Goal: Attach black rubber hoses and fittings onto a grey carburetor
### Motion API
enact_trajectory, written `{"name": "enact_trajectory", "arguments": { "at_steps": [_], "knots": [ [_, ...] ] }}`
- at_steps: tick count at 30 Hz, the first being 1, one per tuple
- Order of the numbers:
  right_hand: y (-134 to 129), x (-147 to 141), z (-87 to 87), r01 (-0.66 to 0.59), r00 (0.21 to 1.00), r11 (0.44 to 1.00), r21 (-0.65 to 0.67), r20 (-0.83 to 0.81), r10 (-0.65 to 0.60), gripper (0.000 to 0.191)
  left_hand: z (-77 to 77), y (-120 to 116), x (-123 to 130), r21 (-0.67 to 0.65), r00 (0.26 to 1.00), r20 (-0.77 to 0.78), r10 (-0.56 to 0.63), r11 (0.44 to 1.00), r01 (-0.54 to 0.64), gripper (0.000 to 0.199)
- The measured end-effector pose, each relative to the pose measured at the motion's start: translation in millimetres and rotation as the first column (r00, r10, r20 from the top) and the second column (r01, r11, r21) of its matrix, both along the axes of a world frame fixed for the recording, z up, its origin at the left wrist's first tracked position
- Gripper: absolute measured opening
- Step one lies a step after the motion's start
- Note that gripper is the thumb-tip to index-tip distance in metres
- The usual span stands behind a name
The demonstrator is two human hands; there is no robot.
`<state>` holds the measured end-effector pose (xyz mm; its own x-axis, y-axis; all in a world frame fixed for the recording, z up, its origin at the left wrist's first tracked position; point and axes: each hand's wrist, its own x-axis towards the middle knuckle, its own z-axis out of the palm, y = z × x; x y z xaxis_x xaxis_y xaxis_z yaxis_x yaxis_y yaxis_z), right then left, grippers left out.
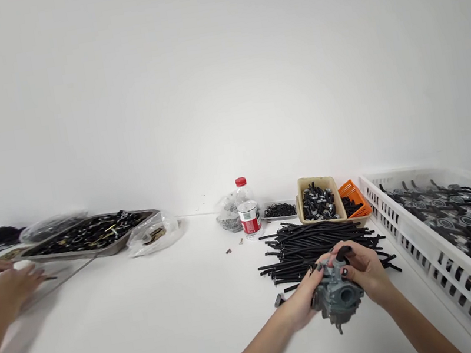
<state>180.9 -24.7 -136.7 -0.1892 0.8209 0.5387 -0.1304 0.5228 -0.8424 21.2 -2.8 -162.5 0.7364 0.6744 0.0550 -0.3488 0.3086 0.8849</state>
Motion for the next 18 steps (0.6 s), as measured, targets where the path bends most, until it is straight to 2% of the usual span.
{"name": "enact_trajectory", "arguments": {
  "at_steps": [3,6,8,10,12,14,16,18],
  "knots": [
    [9.8,1.2,18.6,0.029,0.976,0.997,0.076,0.214,-0.044,0.035,1.7,-5.0,-0.1,-0.193,0.998,-0.01,-0.067,0.979,0.064,0.097],
    [33.4,8.4,20.9,0.046,0.956,0.993,0.109,0.285,-0.075,0.043,7.2,-4.3,-2.1,-0.264,0.999,0.019,0.028,0.964,-0.022,0.085],
    [51.6,13.7,10.7,0.147,0.931,0.973,0.18,0.307,-0.198,0.038,13.3,-3.4,-2.5,-0.341,0.991,0.015,0.13,0.933,-0.117,0.071],
    [65.3,16.3,-4.8,0.264,0.82,0.922,0.282,0.438,-0.369,0.028,20.2,-3.0,-2.4,-0.43,0.974,-0.014,0.225,0.878,-0.209,0.066],
    [71.6,15.4,-19.9,0.249,0.67,0.88,0.406,0.583,-0.459,0.02,26.2,-2.7,-2.7,-0.491,0.956,-0.029,0.293,0.829,-0.269,0.069],
    [71.6,12.2,-29.7,0.22,0.55,0.832,0.509,0.64,-0.537,0.018,30.6,-1.5,-4.3,-0.518,0.937,-0.012,0.35,0.799,-0.305,0.067],
    [68.5,9.2,-32.6,0.201,0.504,0.782,0.59,0.622,-0.599,0.021,33.5,1.1,-7.6,-0.52,0.911,0.027,0.412,0.784,-0.339,0.061],
    [65.2,9.1,-29.4,0.24,0.53,0.716,0.655,0.53,-0.662,0.023,35.8,4.8,-12.2,-0.504,0.876,0.069,0.477,0.775,-0.382,0.054]
  ]
}}
